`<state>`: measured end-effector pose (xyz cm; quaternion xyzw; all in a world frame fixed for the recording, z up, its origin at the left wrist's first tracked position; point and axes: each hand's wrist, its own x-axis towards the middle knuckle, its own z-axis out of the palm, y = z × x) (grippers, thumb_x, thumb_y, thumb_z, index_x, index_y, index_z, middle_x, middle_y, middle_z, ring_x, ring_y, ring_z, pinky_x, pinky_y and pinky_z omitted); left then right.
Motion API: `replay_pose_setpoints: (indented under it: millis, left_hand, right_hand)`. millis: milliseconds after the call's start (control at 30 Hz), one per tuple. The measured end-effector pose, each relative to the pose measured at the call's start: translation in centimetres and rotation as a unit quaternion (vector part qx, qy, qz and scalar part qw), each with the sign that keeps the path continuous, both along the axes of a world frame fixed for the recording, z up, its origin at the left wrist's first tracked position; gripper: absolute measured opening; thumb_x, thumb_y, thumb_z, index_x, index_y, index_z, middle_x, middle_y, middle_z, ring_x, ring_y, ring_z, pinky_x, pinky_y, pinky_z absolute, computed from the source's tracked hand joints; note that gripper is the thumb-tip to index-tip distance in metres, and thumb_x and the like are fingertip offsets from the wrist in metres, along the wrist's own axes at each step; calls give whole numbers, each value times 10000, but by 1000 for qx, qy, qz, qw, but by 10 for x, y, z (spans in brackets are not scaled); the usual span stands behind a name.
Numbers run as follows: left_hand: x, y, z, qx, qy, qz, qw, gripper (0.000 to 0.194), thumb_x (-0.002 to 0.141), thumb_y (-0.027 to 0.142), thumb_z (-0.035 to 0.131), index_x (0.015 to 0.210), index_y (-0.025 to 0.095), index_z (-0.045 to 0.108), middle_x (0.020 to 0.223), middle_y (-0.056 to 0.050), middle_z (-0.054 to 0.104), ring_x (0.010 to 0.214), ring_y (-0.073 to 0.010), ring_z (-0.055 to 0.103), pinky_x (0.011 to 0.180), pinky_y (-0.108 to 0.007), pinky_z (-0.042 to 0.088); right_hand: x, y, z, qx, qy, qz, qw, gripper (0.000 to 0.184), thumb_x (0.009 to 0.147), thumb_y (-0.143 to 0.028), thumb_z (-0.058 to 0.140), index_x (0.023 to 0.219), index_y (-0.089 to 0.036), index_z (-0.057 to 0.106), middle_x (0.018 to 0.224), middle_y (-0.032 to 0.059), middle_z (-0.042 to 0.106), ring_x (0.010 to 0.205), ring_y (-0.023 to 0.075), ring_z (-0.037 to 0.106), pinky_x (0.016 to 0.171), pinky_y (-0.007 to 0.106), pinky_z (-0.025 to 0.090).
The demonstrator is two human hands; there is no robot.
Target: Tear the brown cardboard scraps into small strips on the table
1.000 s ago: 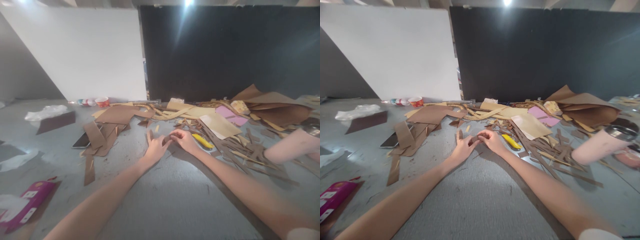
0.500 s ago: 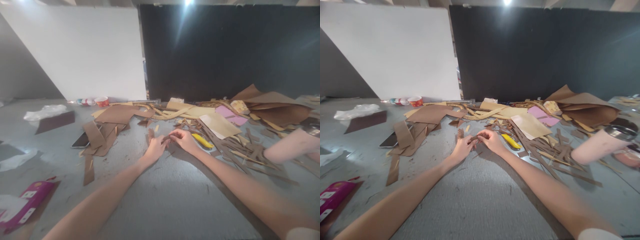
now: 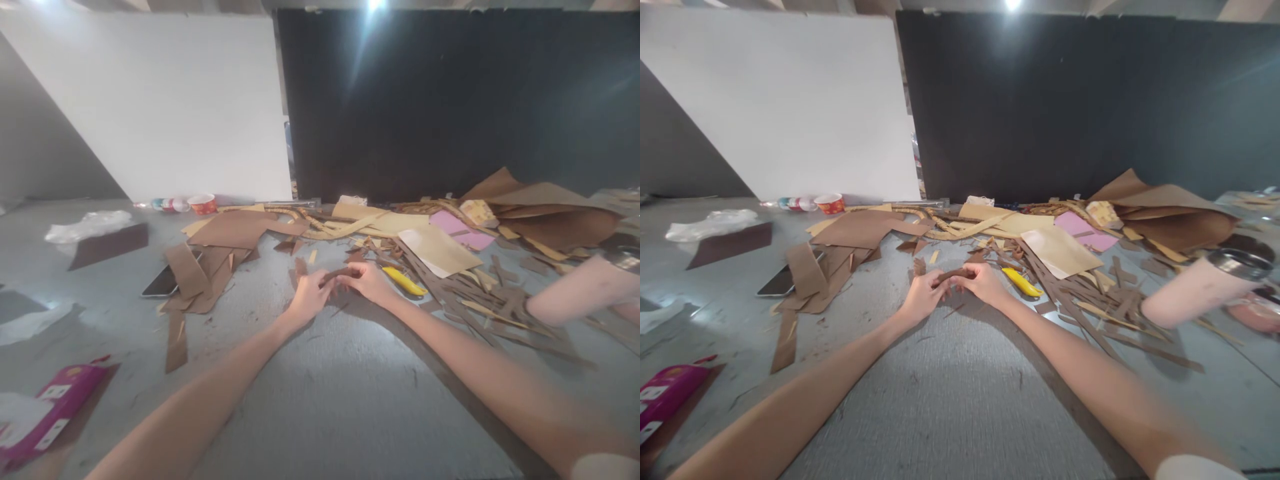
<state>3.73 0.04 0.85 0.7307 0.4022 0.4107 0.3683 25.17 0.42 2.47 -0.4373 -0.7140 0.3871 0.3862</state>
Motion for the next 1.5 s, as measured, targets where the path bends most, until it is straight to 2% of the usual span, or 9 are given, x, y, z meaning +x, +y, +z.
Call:
replay_pose_setpoints:
  millis: [300,533,700,800,867,1100,1233,1333,1500]
  left_hand:
    - [2,1,-2,-10,-4,11,1000,352,1058,476,615,837,202,617,710,-49,749,602,-163,680,564,-256,497]
    - [2,2,-3,-16,-3,26,1000,373,1070,498,629,835,210,600,710,-34,753,571,-156,674,562,-256,503]
    - [0,4,-3,23,98,58,993,293,1086,360,626,834,215,591,766,-38,756,706,-196,730,702,-298,555]
    - [2,-1,-1,131,206,108,964,71,1054,193,624,999,199,670,1033,-106,786,1045,-280,741,949,-413,589]
    - [4,-6,-1,197,267,132,934,175,1033,129,608,1184,184,678,1245,-148,757,1224,-323,683,1062,-488,565]
    - [9,-21,-8,303,452,16,839,305,1016,57,513,1223,110,731,1201,-186,766,1194,-333,714,1043,-480,600]
    - [11,-28,-6,332,477,8,813,336,1026,79,498,1257,67,741,1282,-241,761,1297,-355,706,1128,-509,571]
    - [11,-29,-7,323,463,13,826,367,1046,113,472,1303,53,727,1350,-270,745,1346,-370,697,1187,-545,536]
    - [10,-21,-14,261,395,42,880,443,1026,138,483,1427,83,666,1442,-255,717,1390,-360,684,1226,-546,517]
  right_hand:
    - [-2,1,-3,-2,1,-9,1000,558,969,-744,673,740,-235,704,680,37,727,592,186,591,609,302,445]
    - [-2,4,-4,42,-35,-11,998,480,1065,-616,540,799,-250,702,774,42,761,718,217,666,722,323,491]
    - [-2,12,-14,105,-86,-75,988,337,1022,-484,637,794,-236,650,785,19,709,764,210,628,720,300,432]
    - [-3,16,-21,127,-162,-87,975,281,999,-376,689,767,-227,637,799,20,699,749,194,614,712,298,389]
    - [-5,17,-24,135,-211,-95,963,250,994,-329,715,778,-221,651,811,19,707,747,186,617,727,300,366]
    - [-9,18,-28,121,-274,-130,945,171,1020,-319,757,894,-213,712,918,2,732,866,181,660,873,330,331]
    - [-9,20,-30,113,-262,-144,947,91,1022,-319,769,1026,-228,765,1014,16,747,967,193,689,950,353,341]
    - [-8,20,-32,118,-257,-142,948,144,1037,-322,761,1158,-255,803,1076,36,760,1014,204,707,993,373,352]
    - [-6,18,-31,137,-251,-146,947,178,1034,-279,763,1196,-258,832,1080,42,766,963,202,709,1019,393,361]
